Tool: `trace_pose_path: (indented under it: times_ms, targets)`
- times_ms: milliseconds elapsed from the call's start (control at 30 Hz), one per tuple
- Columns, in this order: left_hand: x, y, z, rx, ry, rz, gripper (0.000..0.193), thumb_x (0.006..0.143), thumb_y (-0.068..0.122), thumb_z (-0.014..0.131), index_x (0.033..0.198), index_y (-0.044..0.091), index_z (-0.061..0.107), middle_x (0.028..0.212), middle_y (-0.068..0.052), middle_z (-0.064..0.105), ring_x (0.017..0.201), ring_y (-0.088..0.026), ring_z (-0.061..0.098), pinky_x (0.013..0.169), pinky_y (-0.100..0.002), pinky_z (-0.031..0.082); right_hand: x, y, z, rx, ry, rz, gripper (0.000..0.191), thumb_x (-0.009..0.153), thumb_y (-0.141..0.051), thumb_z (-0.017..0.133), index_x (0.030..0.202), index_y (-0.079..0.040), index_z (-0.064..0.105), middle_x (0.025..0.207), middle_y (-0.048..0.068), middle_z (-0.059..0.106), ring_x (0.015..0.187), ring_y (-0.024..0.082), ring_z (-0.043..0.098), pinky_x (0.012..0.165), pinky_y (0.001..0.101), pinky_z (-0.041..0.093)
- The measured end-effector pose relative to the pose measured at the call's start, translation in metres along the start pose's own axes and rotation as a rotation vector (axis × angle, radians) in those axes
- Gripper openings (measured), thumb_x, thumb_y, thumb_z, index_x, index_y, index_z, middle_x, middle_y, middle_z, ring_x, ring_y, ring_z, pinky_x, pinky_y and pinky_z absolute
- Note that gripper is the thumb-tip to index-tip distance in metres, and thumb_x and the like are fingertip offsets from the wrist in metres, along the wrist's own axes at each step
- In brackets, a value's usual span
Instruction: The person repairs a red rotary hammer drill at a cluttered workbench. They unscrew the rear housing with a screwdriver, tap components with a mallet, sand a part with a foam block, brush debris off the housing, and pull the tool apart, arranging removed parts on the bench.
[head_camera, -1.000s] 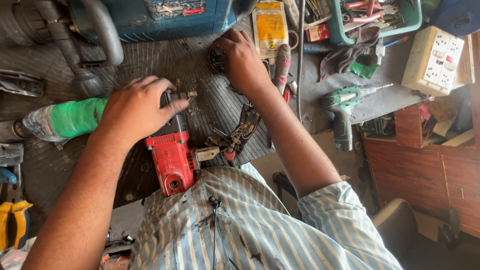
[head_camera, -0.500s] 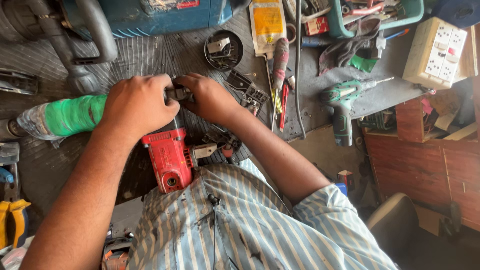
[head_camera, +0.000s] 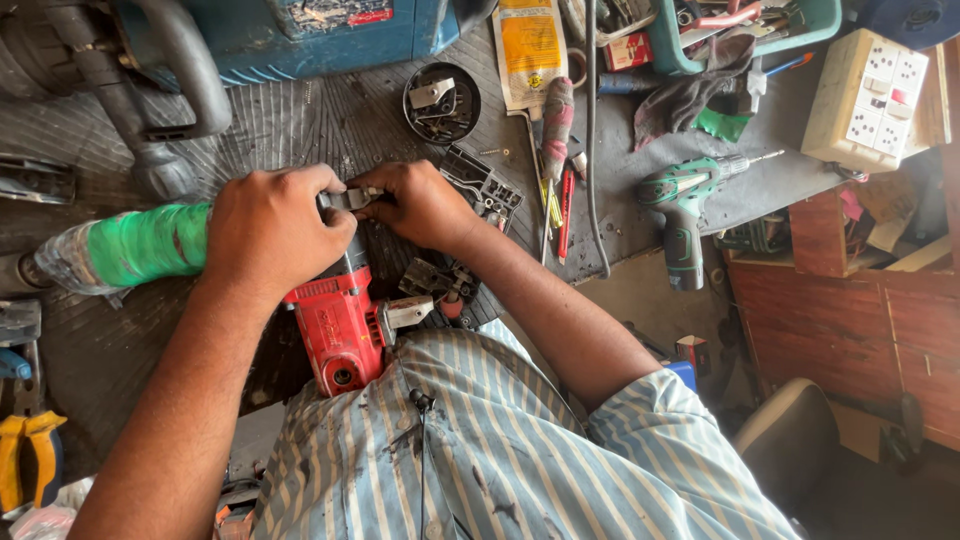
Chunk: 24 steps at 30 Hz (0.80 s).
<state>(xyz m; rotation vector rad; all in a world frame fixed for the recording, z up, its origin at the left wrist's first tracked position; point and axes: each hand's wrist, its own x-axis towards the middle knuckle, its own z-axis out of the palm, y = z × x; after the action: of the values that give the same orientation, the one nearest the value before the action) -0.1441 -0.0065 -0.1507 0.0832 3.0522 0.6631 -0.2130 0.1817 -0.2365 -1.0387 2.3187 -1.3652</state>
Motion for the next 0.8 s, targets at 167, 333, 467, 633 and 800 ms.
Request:
trace_pose_path:
  times_ms: [167,333,467,633,800]
  targets:
    - [0.001,0.001,0.001,0.015,0.017,0.023,0.019,0.078,0.027,0.077,0.094,0.015,0.076,0.077,-0.013,0.074,0.07,-0.035,0.072,0.07,-0.048,0.059,-0.006,-0.003,0.009,-0.027,0.052,0.058,0.031,0.08,-0.007,0.08,0.111,-0.007,0.075,0.099,0.015,0.076,0.09,0.032,0.076,0.077,0.0379,0.06]
    - [0.0,0.001,0.002,0.019,0.032,0.028,0.02,0.077,0.027,0.077,0.095,0.016,0.076,0.077,-0.013,0.074,0.071,-0.036,0.072,0.069,-0.047,0.059,-0.008,-0.005,0.013,-0.039,0.09,0.061,0.031,0.079,-0.007,0.08,0.109,-0.006,0.075,0.101,0.015,0.076,0.091,0.034,0.075,0.078,0.0383,0.06]
    - [0.0,0.0,0.0,0.01,0.008,0.027,0.02,0.078,0.026,0.077,0.095,0.016,0.077,0.077,-0.012,0.074,0.07,-0.035,0.073,0.07,-0.047,0.059,-0.001,0.0,0.003,-0.047,0.023,-0.056,0.028,0.081,-0.009,0.081,0.108,-0.007,0.075,0.102,0.014,0.076,0.094,0.034,0.074,0.081,0.0403,0.059]
    - [0.001,0.001,0.0,0.035,-0.033,0.0,0.02,0.079,0.027,0.077,0.096,0.017,0.077,0.073,-0.012,0.074,0.069,-0.034,0.073,0.071,-0.047,0.059,0.0,-0.004,0.002,-0.053,0.025,-0.003,0.029,0.079,-0.01,0.081,0.107,-0.007,0.075,0.102,0.014,0.076,0.094,0.034,0.074,0.081,0.0399,0.059]
    - [0.001,0.001,0.001,0.04,-0.023,0.001,0.021,0.079,0.028,0.078,0.097,0.017,0.077,0.074,-0.012,0.074,0.069,-0.034,0.073,0.07,-0.046,0.059,-0.01,-0.012,0.015,-0.072,0.141,0.069,0.032,0.079,-0.007,0.079,0.111,-0.006,0.075,0.101,0.015,0.075,0.092,0.034,0.074,0.079,0.0398,0.059]
